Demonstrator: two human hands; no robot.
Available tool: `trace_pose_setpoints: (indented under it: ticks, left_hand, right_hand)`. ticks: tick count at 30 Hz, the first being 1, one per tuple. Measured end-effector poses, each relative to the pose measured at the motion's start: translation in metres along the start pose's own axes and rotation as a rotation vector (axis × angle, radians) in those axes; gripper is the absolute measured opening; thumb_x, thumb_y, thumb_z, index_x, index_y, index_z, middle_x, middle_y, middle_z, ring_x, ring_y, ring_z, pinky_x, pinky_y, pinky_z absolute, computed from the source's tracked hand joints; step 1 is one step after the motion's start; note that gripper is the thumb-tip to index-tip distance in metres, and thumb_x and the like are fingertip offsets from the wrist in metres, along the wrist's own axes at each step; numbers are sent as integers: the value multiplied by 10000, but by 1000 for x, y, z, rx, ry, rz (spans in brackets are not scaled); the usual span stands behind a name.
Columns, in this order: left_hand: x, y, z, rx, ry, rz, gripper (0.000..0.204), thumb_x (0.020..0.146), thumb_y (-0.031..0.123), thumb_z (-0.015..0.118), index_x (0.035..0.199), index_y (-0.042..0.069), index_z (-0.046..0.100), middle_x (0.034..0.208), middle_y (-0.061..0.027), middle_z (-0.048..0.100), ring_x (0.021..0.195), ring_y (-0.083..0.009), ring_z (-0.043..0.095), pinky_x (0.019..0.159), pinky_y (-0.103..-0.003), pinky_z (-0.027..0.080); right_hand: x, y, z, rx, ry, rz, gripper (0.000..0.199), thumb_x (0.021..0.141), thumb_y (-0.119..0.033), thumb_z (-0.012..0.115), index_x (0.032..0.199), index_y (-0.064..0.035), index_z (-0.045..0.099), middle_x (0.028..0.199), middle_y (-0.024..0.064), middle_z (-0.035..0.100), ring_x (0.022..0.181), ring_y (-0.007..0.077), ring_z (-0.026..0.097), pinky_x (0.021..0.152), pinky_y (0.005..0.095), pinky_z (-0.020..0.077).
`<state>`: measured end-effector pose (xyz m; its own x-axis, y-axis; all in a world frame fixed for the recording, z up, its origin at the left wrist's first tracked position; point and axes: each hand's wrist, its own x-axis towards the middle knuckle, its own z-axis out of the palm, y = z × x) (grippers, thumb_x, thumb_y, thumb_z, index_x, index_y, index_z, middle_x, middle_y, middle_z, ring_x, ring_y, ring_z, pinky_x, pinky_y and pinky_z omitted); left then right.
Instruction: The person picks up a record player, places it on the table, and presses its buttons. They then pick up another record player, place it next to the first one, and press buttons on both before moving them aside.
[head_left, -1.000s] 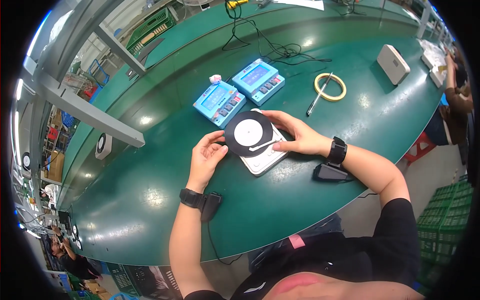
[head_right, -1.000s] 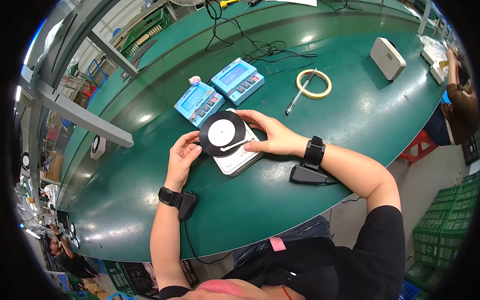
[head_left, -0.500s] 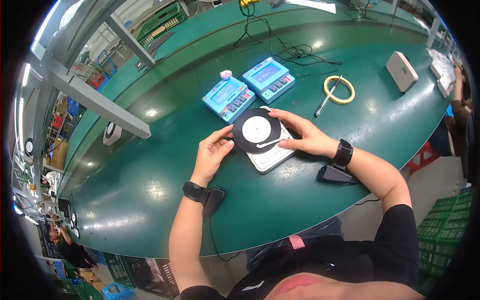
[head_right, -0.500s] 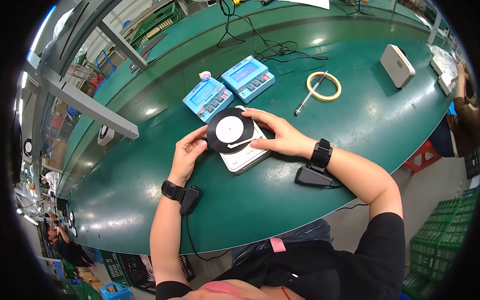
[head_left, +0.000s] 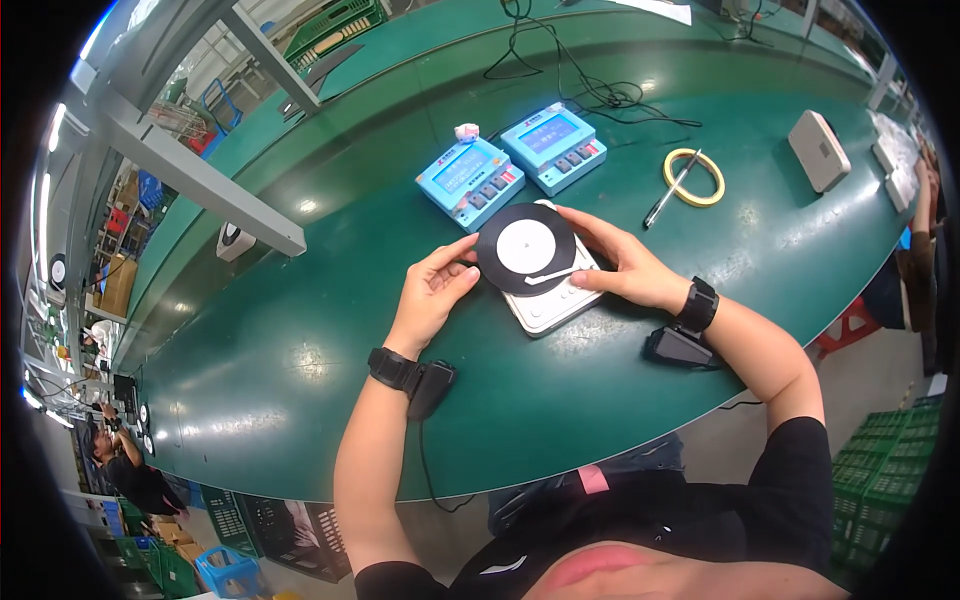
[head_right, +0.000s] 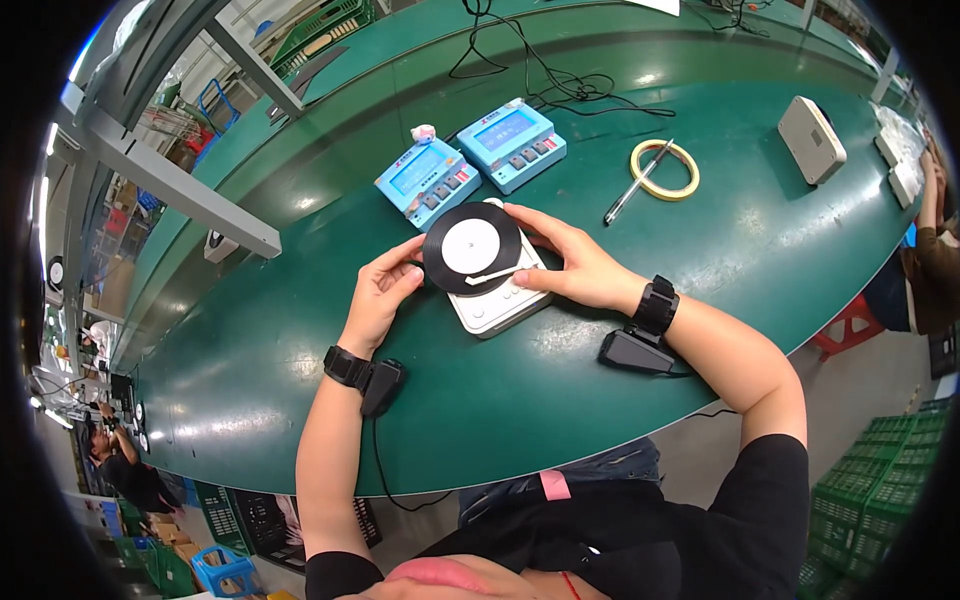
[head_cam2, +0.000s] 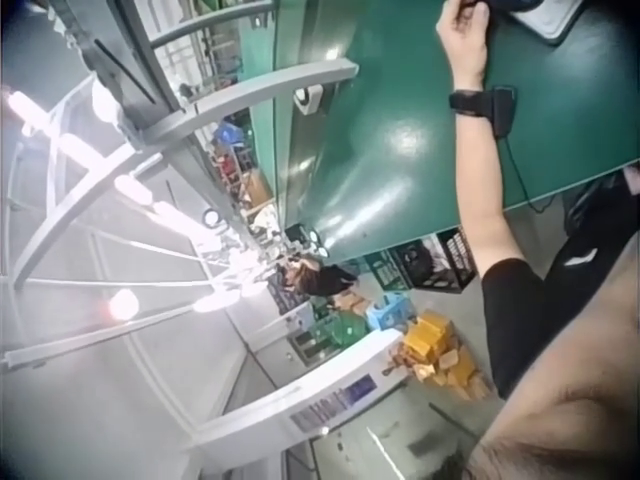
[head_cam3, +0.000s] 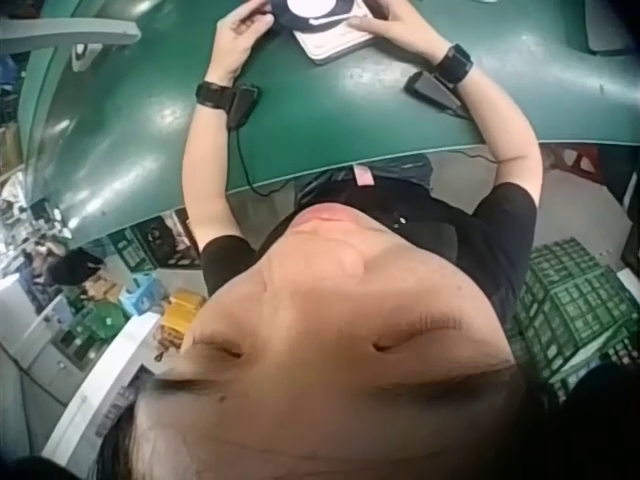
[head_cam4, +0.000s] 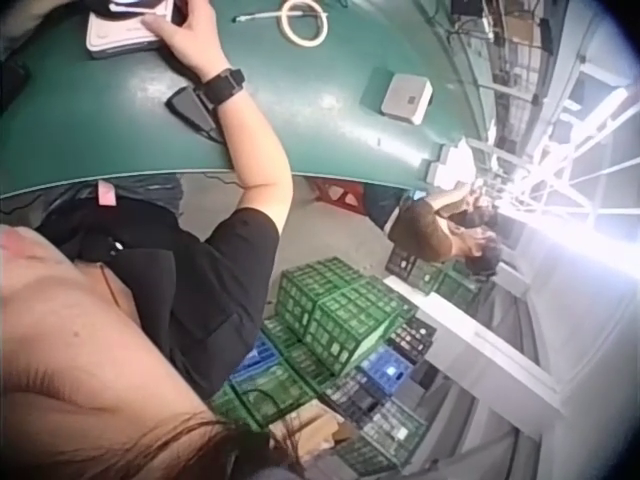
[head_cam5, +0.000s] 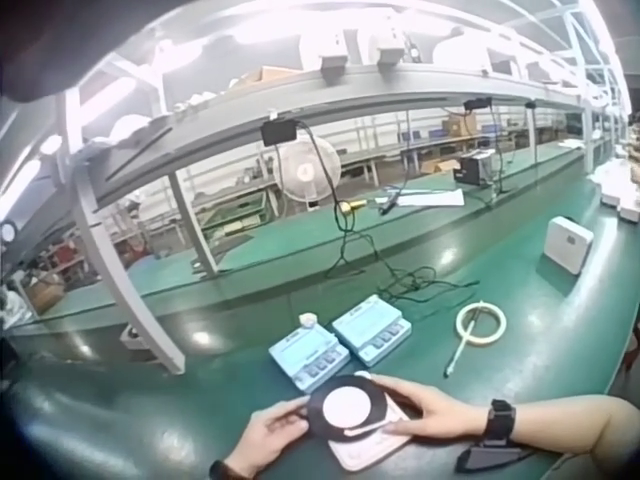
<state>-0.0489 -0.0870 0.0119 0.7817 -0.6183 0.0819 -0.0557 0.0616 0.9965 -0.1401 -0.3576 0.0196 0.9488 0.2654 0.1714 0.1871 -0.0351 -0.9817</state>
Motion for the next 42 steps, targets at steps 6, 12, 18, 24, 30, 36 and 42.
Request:
trace_pose_setpoints:
  ticks: [6, 12, 18, 24, 30, 36, 42]
  left_hand:
    - [-1, -1, -1, 5, -3, 7, 429, 866, 27, 628, 1286, 20, 540, 1046, -27, 569, 911, -70, 541, 841, -216, 458]
    - [1, -3, 0, 21, -2, 13, 429, 867, 30, 628, 1287, 20, 540, 1026, -19, 560, 885, -63, 537, 832, -211, 458]
    - [1, 1, 0, -1, -4, 1, 431, 867, 31, 629, 1288, 18, 537, 1020, -17, 555, 901, -68, 543, 842, -214, 459]
    - [-1, -3, 1, 4, 3, 7, 436, 865, 23, 629, 1291, 21, 535, 1028, -22, 561, 914, -69, 547, 849, -217, 462]
    - [0, -4, -1, -14, -2, 1, 438, 865, 25, 632, 1292, 24, 535, 1031, -26, 568, 920, -70, 548, 850, -220, 464]
    - [0, -3, 0, -15, 3, -1, 437, 864, 33, 637, 1290, 31, 539, 1033, -26, 570, 914, -66, 548, 839, -213, 463]
    - [-1, 2, 2, 29, -14, 9, 435, 866, 41, 638, 1290, 42, 542, 1036, -23, 568, 895, -57, 545, 828, -202, 459]
  right_hand:
    - [1, 3, 0, -23, 14, -16, 781, 808, -134, 706, 1442, -18, 265, 1434, 151, 375, 1314, 244, 388, 1118, 376, 279]
    - [1, 2, -2, 34, -14, 52, 788, 802, -48, 678, 1455, -21, 238, 1475, 134, 317, 1376, 217, 293, 1140, 359, 215]
    - [3, 0, -3, 25, -17, 28, 795, 798, -54, 683, 1455, -22, 236, 1472, 133, 321, 1372, 217, 298, 1138, 358, 217]
    - [0, 2, 0, -17, 11, 5, 774, 812, -123, 699, 1446, -31, 263, 1435, 150, 374, 1321, 240, 381, 1116, 377, 280]
    - [1, -2, -1, 23, -12, 40, 781, 811, -70, 666, 1459, -22, 232, 1462, 135, 335, 1368, 223, 307, 1135, 362, 216]
    - [1, 0, -1, 45, -9, 44, 769, 816, -79, 656, 1456, -11, 236, 1467, 137, 331, 1364, 225, 314, 1134, 363, 217]
    - [1, 0, -1, 255, 18, 41, 684, 832, -75, 626, 1431, -3, 304, 1481, 144, 313, 1362, 228, 319, 1128, 361, 231]
